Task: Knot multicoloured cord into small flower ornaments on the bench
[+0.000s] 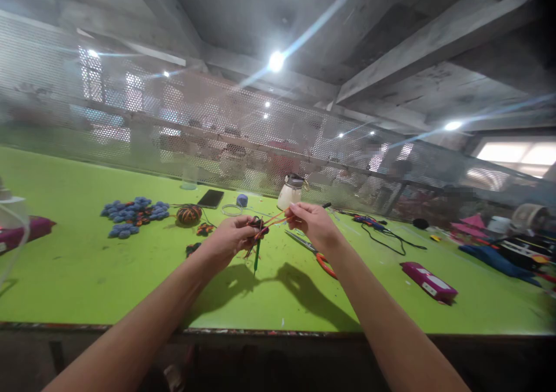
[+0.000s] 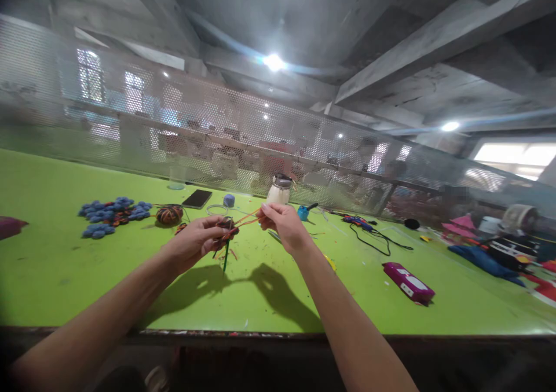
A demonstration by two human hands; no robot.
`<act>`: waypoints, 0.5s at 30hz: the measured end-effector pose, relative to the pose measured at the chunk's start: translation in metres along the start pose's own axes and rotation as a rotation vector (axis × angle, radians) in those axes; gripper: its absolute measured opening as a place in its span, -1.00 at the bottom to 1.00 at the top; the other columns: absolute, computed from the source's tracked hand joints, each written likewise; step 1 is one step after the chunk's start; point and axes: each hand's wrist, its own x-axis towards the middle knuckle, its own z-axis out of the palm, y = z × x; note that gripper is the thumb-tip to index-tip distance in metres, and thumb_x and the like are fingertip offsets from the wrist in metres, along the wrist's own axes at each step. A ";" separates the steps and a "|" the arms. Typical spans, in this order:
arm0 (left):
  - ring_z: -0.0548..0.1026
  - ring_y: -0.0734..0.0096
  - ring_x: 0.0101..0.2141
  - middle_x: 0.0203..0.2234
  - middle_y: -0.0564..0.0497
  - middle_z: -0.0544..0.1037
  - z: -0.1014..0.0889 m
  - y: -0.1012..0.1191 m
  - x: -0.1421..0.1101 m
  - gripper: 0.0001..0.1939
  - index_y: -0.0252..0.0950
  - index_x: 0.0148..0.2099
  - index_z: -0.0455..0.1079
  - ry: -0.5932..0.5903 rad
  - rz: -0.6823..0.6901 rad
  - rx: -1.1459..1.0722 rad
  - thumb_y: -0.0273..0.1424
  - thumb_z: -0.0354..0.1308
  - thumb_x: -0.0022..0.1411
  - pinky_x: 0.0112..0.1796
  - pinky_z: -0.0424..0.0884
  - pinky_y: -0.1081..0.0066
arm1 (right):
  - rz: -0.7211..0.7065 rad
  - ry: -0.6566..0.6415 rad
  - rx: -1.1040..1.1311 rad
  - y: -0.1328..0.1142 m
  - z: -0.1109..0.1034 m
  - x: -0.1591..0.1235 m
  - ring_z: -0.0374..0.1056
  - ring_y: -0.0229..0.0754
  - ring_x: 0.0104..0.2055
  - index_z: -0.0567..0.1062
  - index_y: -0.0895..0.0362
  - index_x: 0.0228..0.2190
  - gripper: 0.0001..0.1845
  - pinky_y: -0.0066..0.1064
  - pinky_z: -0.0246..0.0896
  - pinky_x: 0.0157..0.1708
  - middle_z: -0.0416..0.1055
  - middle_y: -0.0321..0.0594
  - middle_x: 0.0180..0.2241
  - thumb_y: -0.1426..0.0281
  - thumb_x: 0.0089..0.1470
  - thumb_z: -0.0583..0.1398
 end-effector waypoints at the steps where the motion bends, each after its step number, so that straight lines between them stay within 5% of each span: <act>1: 0.40 0.56 -0.51 -0.51 -0.01 0.52 0.000 0.000 0.000 -0.87 -0.40 -0.41 0.45 0.005 0.004 0.007 -0.57 0.26 -0.12 -0.46 0.24 0.55 | -0.050 0.002 -0.048 -0.005 0.002 -0.010 0.29 -0.31 -0.51 0.49 0.22 -0.53 -0.67 -0.41 0.22 -0.40 0.41 -0.23 -0.54 0.17 -0.03 0.24; 7: 0.37 0.59 -0.58 -0.51 -0.02 0.52 -0.002 0.000 0.000 -0.87 -0.42 -0.41 0.45 0.031 0.032 0.047 -0.54 0.28 -0.11 -0.54 0.22 0.56 | -0.250 -0.127 -0.490 -0.024 0.038 -0.078 0.34 -0.22 -0.31 0.53 0.18 -0.42 -0.72 -0.35 0.20 -0.26 0.46 -0.18 -0.40 0.31 0.16 0.09; 15: 0.38 0.60 -0.61 -0.50 -0.05 0.51 -0.004 0.005 -0.003 -0.85 -0.44 -0.37 0.45 0.014 -0.008 0.052 -0.55 0.27 -0.09 -0.63 0.16 0.61 | -0.026 -0.443 -0.357 0.001 0.089 -0.108 0.36 -0.27 -0.43 0.50 0.21 -0.43 -0.64 -0.47 0.23 -0.41 0.46 -0.20 -0.48 0.32 0.22 0.00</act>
